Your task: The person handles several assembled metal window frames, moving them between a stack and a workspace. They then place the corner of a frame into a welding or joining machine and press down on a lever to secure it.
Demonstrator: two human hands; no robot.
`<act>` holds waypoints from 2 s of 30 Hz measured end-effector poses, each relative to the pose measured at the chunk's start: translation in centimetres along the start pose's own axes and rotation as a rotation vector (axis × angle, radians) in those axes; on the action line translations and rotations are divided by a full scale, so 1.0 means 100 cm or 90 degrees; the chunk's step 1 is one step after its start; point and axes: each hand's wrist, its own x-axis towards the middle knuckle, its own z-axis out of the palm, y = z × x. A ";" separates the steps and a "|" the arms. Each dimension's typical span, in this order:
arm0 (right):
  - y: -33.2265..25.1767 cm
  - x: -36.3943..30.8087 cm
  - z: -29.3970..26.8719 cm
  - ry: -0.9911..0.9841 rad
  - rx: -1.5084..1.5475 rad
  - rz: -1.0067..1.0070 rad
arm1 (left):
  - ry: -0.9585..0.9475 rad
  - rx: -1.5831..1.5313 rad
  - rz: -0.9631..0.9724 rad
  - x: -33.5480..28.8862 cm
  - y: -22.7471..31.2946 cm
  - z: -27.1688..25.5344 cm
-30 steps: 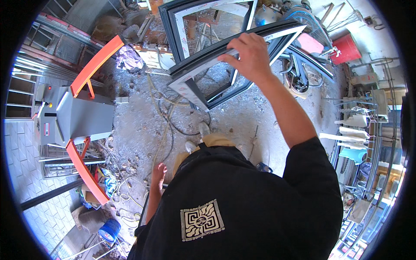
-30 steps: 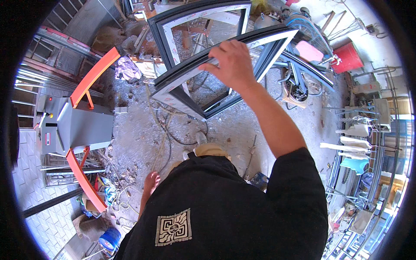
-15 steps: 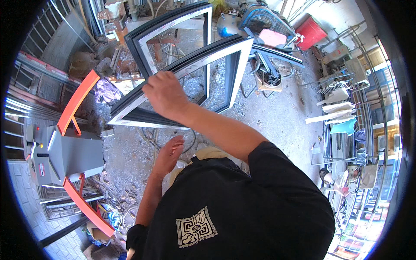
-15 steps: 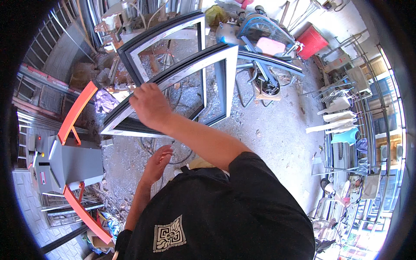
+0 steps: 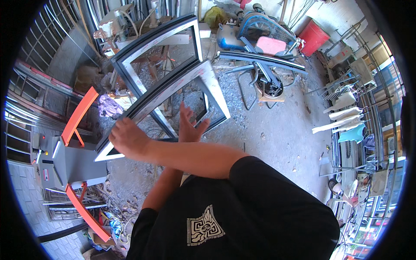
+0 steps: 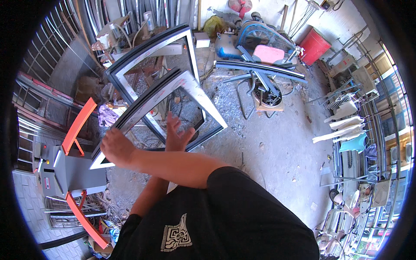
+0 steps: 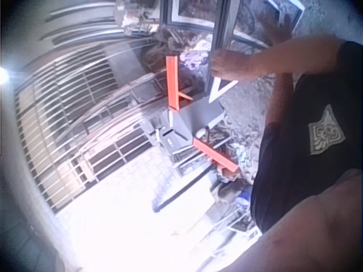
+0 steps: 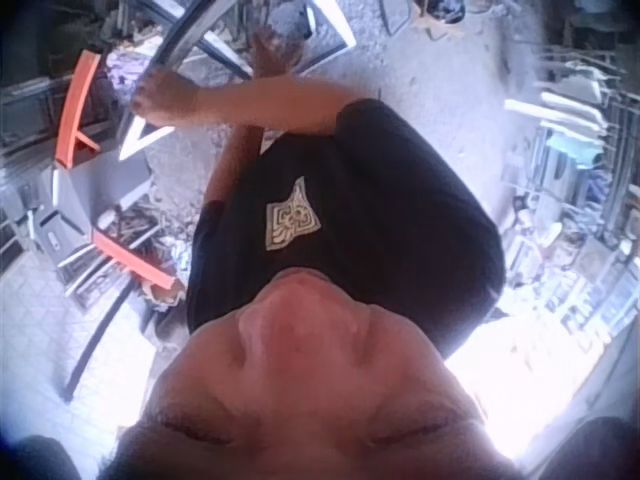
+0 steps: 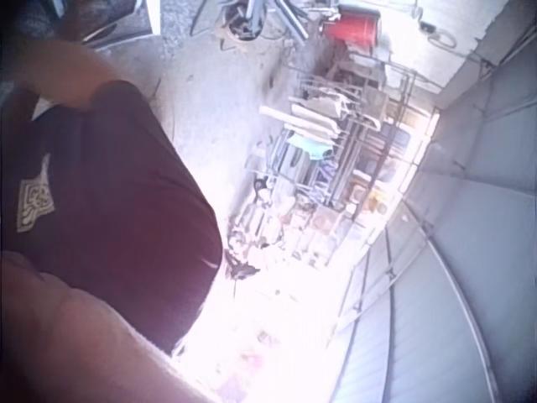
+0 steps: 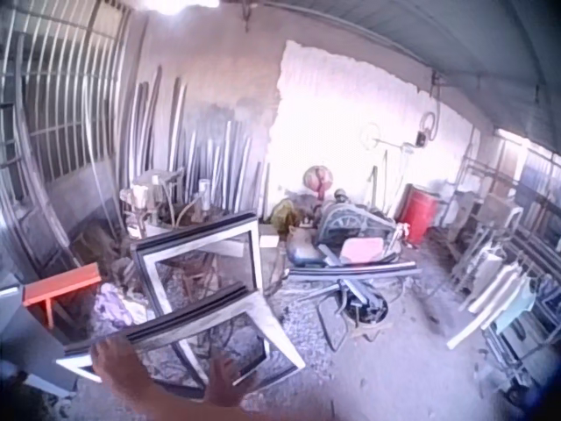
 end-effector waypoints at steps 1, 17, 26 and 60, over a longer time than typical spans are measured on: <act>0.000 -0.004 -0.002 -0.016 -0.004 -0.007 | 0.058 -0.017 0.014 0.018 0.002 0.015; -0.025 -0.070 -0.069 0.001 0.141 -0.139 | 0.222 -0.038 0.247 0.057 0.014 0.068; 0.054 -0.189 -0.193 -0.066 0.588 -0.250 | 0.247 -0.122 0.203 0.017 0.014 0.044; 0.495 -0.370 -0.247 -0.555 0.378 0.086 | 0.817 -0.025 -0.073 -0.114 0.089 0.059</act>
